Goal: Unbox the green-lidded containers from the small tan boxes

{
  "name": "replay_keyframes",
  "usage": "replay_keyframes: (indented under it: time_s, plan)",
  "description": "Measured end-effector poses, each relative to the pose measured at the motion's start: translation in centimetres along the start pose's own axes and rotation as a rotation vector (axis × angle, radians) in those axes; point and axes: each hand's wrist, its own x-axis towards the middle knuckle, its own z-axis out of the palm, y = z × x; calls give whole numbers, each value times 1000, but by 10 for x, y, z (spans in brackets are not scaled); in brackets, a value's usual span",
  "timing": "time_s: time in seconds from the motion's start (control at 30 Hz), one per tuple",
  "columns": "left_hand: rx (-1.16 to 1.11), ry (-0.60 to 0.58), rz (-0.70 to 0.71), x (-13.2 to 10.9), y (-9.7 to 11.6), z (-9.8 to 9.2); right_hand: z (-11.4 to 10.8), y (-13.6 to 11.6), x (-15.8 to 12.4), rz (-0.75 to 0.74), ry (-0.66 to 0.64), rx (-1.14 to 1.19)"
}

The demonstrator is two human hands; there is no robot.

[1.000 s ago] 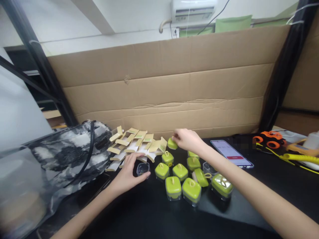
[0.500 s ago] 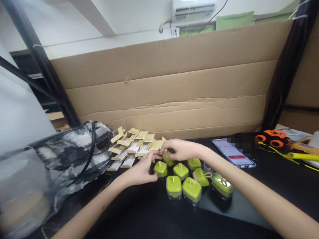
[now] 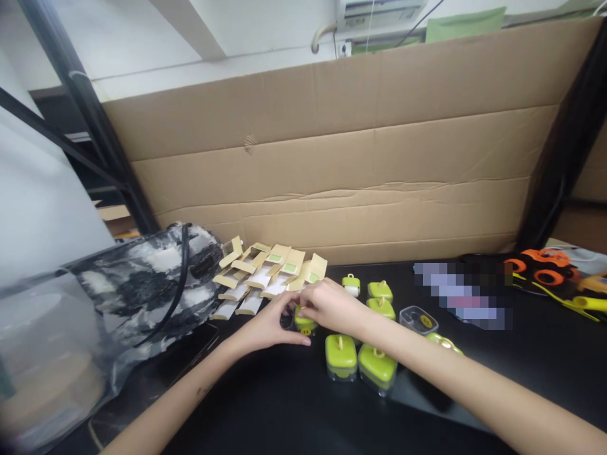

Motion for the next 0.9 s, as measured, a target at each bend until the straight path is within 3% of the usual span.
replay_keyframes:
  time_s: [0.3,0.47,0.67,0.9]
  plan:
    - [-15,30,-15,2,-4,6,-10,12,1,123,59,123]
    - [-1,13,-43,0,-11,-5,-45,25,2,200,84,118]
    - [80,-42,-40,1,-14,-21,-83,58,-9,265,-66,-42]
    - [226,-35,-56,-1,-8,-24,-68,76,-11,279,-270,-93]
